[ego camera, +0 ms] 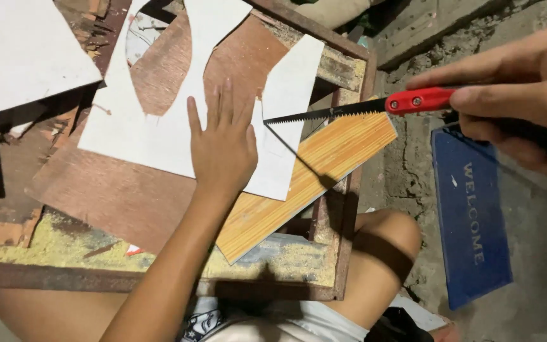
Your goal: Using a hand saw to cut out a leaf-shaped pattern from a thin wooden board on a low workbench.
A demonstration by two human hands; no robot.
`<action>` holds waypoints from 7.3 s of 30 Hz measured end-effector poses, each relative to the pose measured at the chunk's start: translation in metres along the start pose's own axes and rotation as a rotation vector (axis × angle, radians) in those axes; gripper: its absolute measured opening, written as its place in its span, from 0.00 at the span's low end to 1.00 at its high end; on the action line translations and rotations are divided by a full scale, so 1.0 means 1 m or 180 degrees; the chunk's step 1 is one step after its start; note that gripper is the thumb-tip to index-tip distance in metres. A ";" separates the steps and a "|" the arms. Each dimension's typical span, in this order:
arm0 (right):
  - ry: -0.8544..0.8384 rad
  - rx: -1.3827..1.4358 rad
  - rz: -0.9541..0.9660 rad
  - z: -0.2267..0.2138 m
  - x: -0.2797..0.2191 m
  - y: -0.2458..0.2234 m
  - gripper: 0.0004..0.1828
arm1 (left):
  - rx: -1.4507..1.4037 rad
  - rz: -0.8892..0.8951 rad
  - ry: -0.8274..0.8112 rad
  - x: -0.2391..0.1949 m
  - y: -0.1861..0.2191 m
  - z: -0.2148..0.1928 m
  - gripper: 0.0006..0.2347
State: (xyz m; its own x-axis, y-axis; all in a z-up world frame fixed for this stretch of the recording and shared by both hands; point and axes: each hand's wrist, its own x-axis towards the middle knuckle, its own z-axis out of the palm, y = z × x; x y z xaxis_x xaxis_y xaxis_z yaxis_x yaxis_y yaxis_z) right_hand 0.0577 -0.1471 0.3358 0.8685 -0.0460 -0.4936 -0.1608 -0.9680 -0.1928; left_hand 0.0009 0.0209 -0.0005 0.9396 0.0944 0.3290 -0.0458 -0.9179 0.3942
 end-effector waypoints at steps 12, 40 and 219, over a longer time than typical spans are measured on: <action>-0.0125 -0.0144 0.0128 -0.003 0.006 -0.002 0.27 | 0.0626 -0.0153 -0.0194 -0.003 0.010 0.020 0.23; -0.0944 0.0926 0.0000 0.192 0.103 -0.013 0.28 | 0.0617 -0.0354 -0.0328 0.001 0.002 0.016 0.25; 0.0096 0.0429 -0.1520 0.148 -0.048 0.043 0.29 | 0.0318 -0.0148 -0.1366 -0.016 0.033 -0.035 0.27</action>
State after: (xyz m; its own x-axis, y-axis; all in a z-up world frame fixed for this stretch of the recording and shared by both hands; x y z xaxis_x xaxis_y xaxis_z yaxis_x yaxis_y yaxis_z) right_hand -0.0607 -0.1505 0.2261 0.8727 0.3858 -0.2992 0.2007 -0.8422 -0.5004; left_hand -0.0274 0.0027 0.0372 0.9966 -0.0126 -0.0816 0.0132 -0.9512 0.3084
